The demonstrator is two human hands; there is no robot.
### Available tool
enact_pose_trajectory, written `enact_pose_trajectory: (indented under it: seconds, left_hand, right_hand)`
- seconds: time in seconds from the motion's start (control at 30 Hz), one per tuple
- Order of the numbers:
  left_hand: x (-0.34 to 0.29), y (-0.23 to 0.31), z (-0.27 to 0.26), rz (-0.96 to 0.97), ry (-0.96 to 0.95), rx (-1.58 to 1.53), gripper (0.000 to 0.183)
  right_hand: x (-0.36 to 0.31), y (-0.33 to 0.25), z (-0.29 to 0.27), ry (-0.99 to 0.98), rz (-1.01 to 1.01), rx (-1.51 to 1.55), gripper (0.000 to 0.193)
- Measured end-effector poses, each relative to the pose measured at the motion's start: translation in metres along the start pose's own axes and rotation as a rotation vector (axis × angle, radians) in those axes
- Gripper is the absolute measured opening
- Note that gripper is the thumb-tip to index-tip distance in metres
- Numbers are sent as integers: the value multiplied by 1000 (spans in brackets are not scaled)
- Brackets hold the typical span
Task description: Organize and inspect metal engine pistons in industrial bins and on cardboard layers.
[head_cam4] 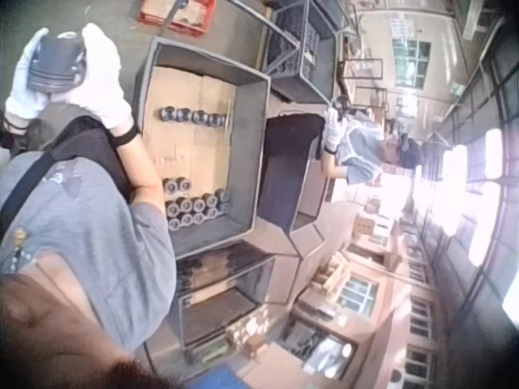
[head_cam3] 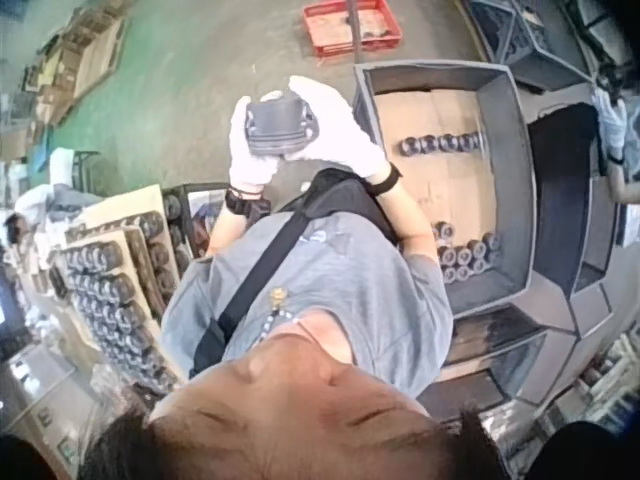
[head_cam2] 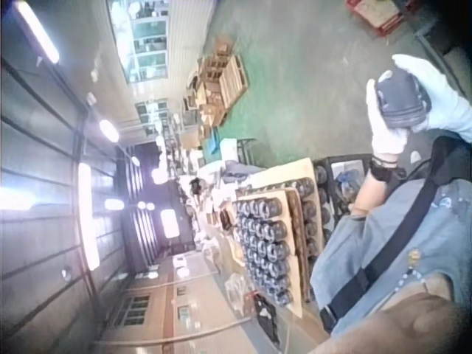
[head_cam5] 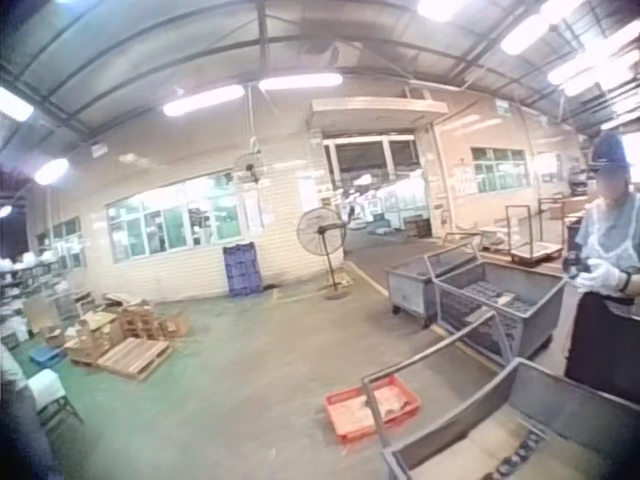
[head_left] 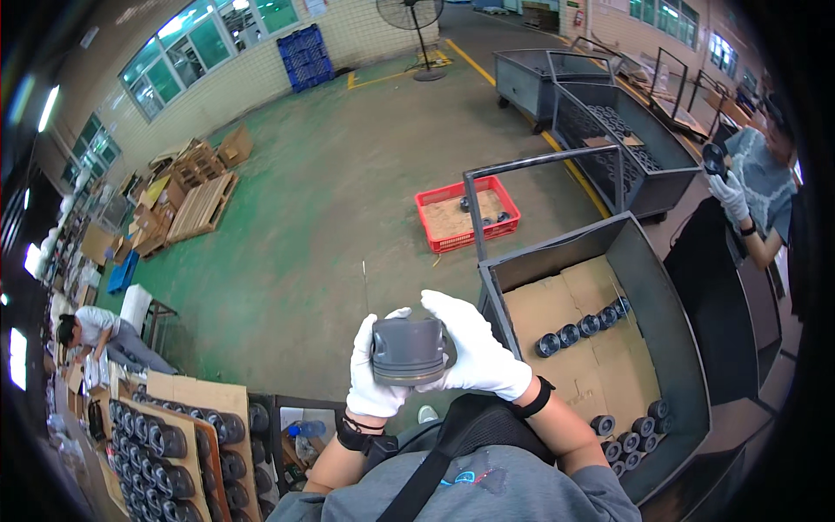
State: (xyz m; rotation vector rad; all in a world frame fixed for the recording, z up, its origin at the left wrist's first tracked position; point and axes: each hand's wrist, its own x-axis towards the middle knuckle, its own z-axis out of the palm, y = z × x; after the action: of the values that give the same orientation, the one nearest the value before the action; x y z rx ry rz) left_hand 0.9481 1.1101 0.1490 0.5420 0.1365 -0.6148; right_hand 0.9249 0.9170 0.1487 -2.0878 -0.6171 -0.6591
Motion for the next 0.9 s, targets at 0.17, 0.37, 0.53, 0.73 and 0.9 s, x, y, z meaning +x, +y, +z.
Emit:
enact_pose_trajectory:
  seconds: [0.17,0.37,0.53,0.73,0.9]
  left_hand:
    - [-13,-4,12,223,195,143,41]
    - [-20,0,9,359,156,304,52]
    - [-23,12,2,445,-108,253,68]
    - [-31,22,17,472,-104,151,69]
    - [-21,26,-3,-9,-36,-141,69]
  right_hand:
    - [4,-8,-6,-148,118,265,111]
    - [6,-10,-5,-179,167,342,94]
    - [8,-3,15,-12,-54,323,76]
    - [10,-3,27,85,-164,281,70]
    - [28,-15,30,123,-505,70,47]
